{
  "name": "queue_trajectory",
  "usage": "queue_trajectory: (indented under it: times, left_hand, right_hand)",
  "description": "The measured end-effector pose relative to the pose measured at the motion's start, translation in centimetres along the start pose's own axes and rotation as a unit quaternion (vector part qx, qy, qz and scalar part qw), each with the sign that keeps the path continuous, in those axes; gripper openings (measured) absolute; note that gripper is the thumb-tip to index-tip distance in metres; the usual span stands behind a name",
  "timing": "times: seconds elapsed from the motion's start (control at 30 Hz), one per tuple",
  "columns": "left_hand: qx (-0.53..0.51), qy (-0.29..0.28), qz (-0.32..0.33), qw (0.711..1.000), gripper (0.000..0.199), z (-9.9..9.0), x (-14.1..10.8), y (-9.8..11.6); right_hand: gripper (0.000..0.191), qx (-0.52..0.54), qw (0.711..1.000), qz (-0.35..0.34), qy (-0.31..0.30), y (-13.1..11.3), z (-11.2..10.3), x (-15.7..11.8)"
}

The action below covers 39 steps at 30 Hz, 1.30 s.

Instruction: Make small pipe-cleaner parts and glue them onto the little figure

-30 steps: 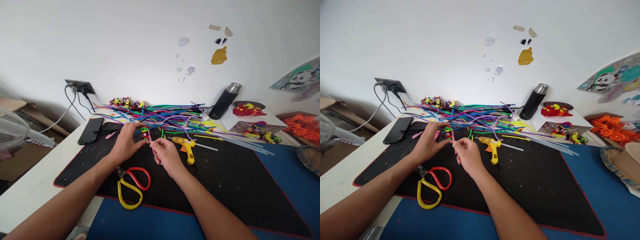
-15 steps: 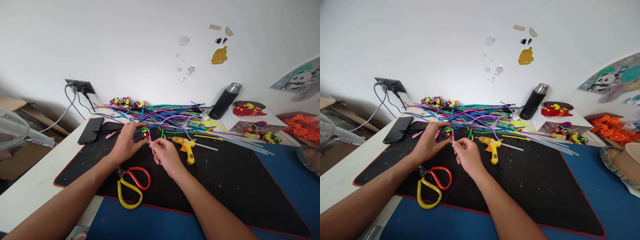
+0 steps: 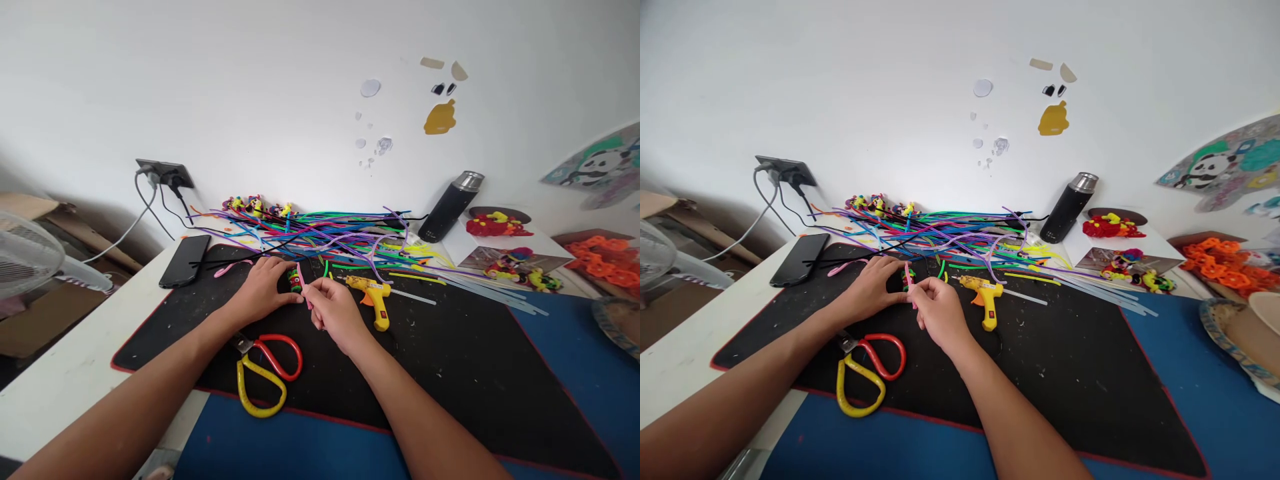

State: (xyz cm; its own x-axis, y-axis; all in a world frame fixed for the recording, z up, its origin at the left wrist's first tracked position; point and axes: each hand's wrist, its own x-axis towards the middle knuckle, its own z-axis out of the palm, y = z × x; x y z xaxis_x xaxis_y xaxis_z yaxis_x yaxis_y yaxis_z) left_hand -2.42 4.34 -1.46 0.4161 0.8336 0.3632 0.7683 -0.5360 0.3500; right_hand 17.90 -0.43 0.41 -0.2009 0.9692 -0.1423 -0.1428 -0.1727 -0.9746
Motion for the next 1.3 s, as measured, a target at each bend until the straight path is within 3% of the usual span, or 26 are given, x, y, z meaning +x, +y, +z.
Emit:
queue_trajectory:
  times: [0.2,0.5,0.67,0.93,1.3]
  left_hand:
    - [-0.045,0.09,0.055,0.993,0.035,-3.0,0.6,1.4]
    - [0.002,0.067,0.166,0.984,0.022,-3.6,0.8,1.4]
    - [0.017,0.083,0.166,0.983,0.024,-3.5,0.8,1.2]
    - [0.01,0.092,0.111,0.99,0.027,-3.2,0.8,1.2]
    - [0.001,0.073,0.149,0.986,0.032,-3.2,0.7,1.0]
  right_hand:
    - [0.023,-0.04,0.999,-0.004,-0.004,-0.3,0.1,-0.3]
    - [0.026,-0.068,0.998,-0.006,-0.005,-0.2,0.0,-0.3]
    - [0.026,-0.064,0.998,-0.01,-0.003,-0.2,0.0,-0.3]
    - [0.026,-0.069,0.997,-0.029,-0.008,-0.3,-0.1,-0.3]
    - [0.024,-0.056,0.998,-0.02,0.007,-0.3,-0.1,-0.2]
